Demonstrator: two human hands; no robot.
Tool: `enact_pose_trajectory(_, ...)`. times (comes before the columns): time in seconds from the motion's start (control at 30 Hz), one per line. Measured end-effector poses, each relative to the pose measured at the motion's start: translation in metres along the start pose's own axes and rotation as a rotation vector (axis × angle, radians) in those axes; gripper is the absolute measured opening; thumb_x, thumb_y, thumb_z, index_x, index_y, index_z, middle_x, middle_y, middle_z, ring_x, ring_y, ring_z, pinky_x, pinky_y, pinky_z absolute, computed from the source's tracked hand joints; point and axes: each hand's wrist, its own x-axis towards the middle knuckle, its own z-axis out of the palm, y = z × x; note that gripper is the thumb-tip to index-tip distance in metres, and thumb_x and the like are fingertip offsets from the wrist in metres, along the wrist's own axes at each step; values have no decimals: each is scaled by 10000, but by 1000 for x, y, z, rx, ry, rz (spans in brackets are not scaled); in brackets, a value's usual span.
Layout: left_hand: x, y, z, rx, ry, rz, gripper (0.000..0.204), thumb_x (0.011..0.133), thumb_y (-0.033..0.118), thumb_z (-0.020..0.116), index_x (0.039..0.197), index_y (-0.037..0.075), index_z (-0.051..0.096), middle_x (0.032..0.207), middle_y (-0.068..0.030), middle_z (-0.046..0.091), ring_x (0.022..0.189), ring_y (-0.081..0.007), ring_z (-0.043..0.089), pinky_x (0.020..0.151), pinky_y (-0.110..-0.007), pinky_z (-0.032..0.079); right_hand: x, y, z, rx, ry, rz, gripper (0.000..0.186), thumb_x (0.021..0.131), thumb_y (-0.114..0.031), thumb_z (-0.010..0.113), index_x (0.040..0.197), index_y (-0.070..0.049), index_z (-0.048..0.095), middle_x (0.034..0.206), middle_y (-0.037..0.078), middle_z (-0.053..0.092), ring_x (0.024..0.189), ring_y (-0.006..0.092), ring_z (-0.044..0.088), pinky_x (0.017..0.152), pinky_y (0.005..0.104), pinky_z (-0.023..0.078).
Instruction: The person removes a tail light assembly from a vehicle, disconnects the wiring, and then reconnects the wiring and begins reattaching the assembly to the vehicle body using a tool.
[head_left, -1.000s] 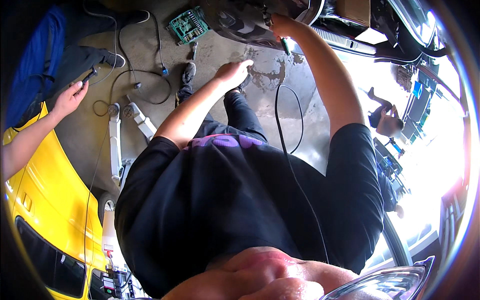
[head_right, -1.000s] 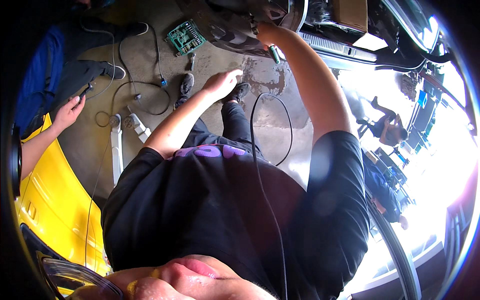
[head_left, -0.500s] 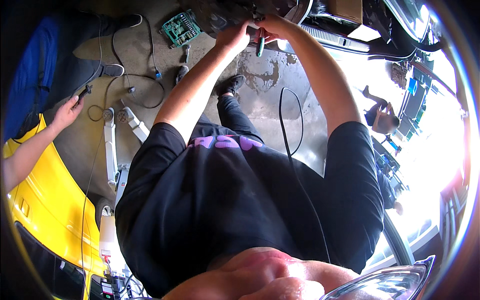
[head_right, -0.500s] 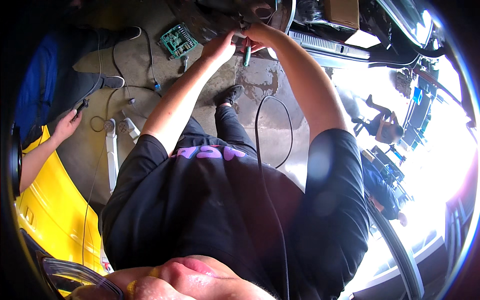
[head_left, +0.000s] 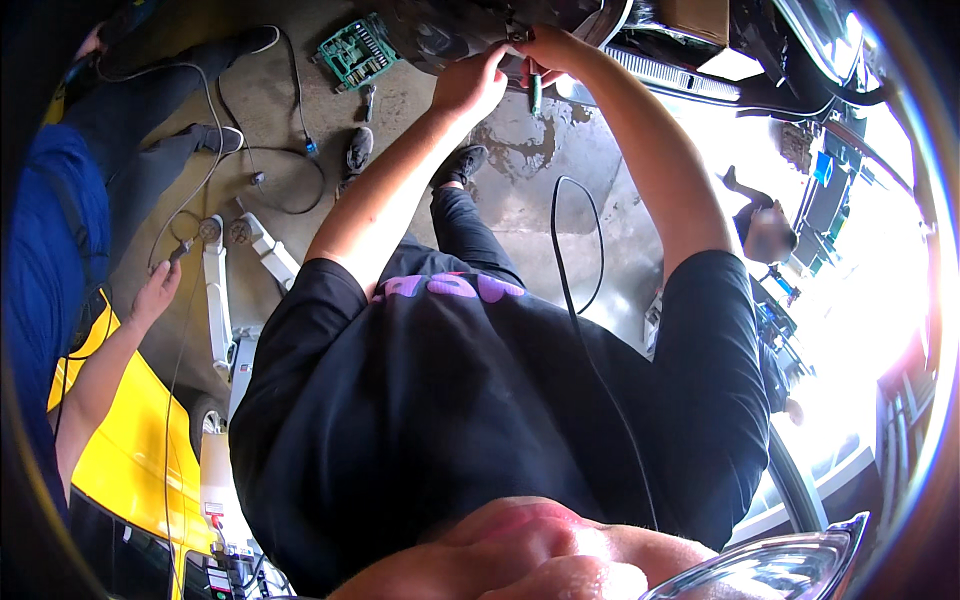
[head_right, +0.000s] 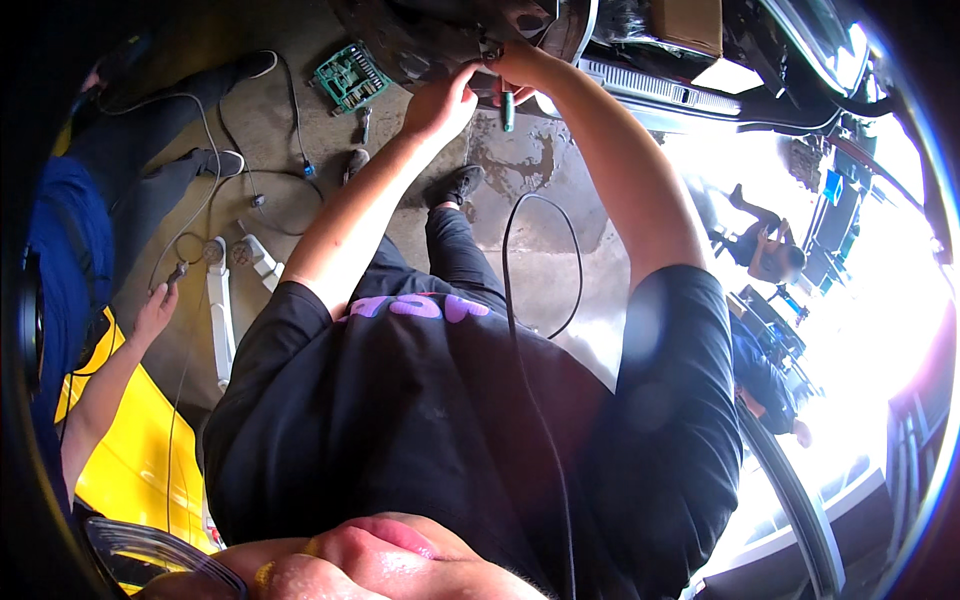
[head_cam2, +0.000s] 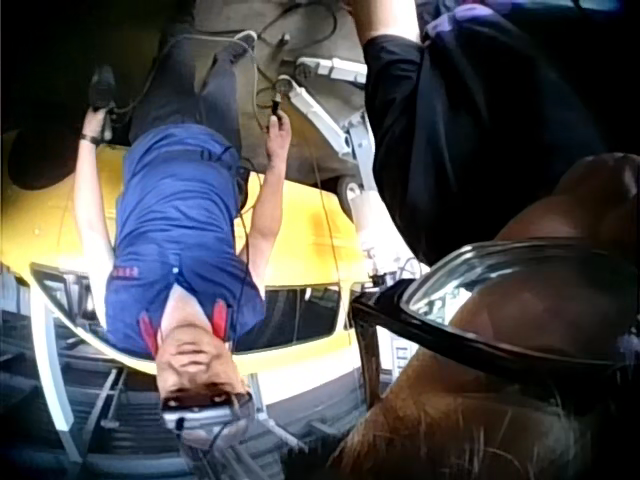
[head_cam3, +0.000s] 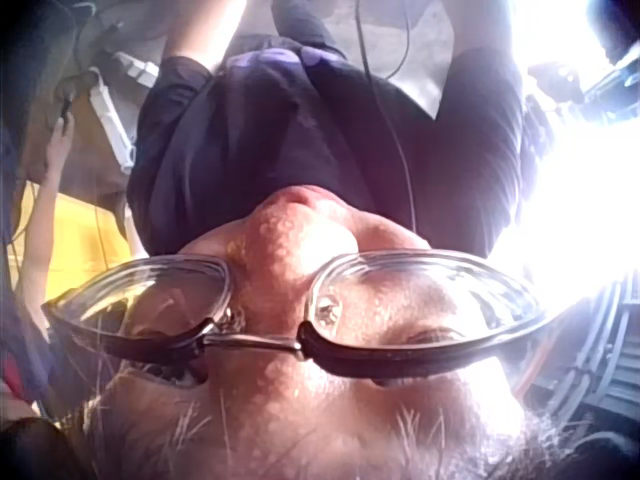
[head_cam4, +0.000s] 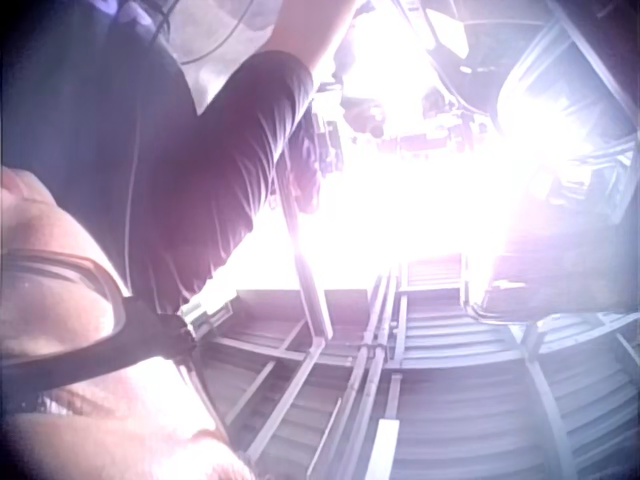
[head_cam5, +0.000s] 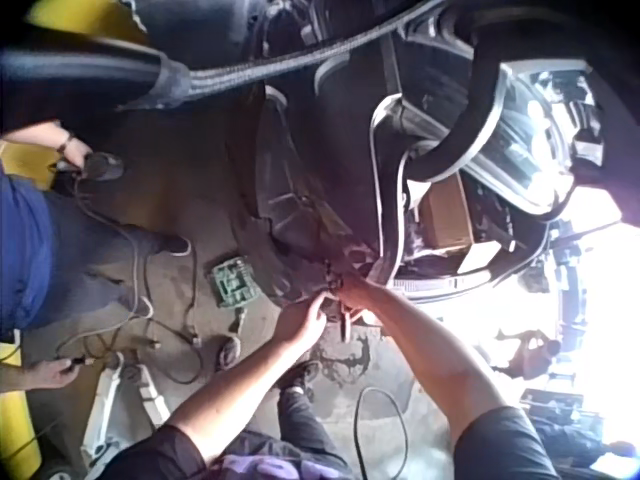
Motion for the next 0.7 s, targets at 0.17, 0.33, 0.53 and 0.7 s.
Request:
enact_pose_trajectory(0.17, -13, 12, 19, -19, 5, 12, 517, 905, 148, 626, 1413, 224, 565, 870, -165, 728, 760, -382, 712, 683, -493, 576, -8, 14, -10, -1011, 434, -404, 358, 1011, -208, 569, 1300, 2, 546, 1111, 174, 718, 994, 380, 729, 843, 472, 579)
enact_pose_trajectory(0.33, -22, 14, 25, 116, -189, -4, 558, 925, 208, 589, 1476, 167, 519, 912, -176, 757, 747, -362, 733, 676, -490, 590, -11, 7, -8, -533, 316, -353, 324, 1020, -250, 585, 1194, 21, 613, 948, 187, 741, 808, 332, 745, 699, 439, 614)
enact_pose_trajectory(0.53, -8, 35, 19, 354, -254, -73, 753, 914, 225, 568, 1623, 167, 322, 702, -133, 720, 584, -287, 705, 536, -448, 554, 33, 17, -9, -334, 87, -86, 293, 1022, -243, 558, 1182, 0, 594, 910, 177, 727, 781, 319, 727, 661, 415, 598)
enact_pose_trajectory(0.7, 11, 61, 29, 408, -346, -105, 749, 941, 221, 533, 1637, 112, 279, 762, -133, 750, 626, -270, 729, 548, -430, 562, 124, 82, -46, -485, 179, -200, 341, 1012, -219, 480, 1305, -56, 543, 1079, 235, 703, 941, 349, 704, 710, 420, 550)
